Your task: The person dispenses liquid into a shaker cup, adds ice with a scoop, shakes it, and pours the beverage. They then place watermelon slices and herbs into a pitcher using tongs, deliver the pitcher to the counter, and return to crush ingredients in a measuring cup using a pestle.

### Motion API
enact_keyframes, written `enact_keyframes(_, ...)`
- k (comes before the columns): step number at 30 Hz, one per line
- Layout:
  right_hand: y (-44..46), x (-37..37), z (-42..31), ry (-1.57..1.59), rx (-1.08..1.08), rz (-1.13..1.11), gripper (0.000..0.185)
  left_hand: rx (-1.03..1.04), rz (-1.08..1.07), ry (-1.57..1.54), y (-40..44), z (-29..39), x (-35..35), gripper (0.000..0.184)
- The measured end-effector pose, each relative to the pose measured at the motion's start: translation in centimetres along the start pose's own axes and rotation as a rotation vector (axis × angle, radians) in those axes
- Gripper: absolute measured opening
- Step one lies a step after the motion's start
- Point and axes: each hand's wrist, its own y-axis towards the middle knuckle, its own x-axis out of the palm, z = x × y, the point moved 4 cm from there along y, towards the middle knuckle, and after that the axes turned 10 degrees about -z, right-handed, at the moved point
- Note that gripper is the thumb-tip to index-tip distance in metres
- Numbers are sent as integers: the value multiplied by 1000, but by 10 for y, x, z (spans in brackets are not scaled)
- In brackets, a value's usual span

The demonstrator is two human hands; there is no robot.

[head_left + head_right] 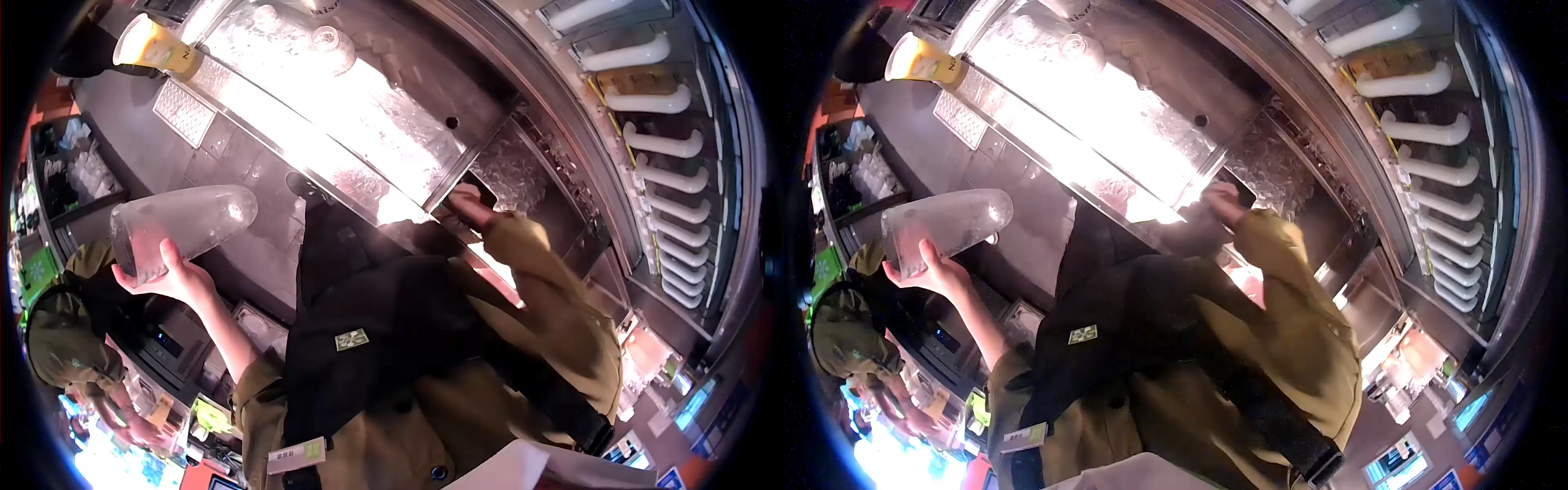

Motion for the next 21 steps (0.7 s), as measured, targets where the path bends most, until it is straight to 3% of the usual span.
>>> enact_keyframes(7, -30, -34, 4, -40, -67, 31, 42, 54, -114, -33, -3, -4, 13, 89)
enact_keyframes(10, -69, -59, 19, -215, -246, -20, 43, 39, -116, -64, 4, -1, 27, 91)
enact_keyframes(12, -83, -57, 59, -50, -269, -134, 37, 53, -148, -64, 9, 0, 36, 89)
enact_keyframes(13, -84, -49, 75, 87, -139, -264, 31, 63, -170, -64, 11, 0, 40, 87)
enact_keyframes(16, -111, -61, 68, 470, -146, -249, 33, 37, -150, -44, 16, 5, 51, 84)
enact_keyframes(19, -122, -59, 109, 386, -228, 63, 28, 29, -135, -96, 23, 6, 53, 83)
enact_keyframes(21, -126, -67, 131, 439, -93, 98, 27, 30, -130, -87, 28, 3, 50, 83)
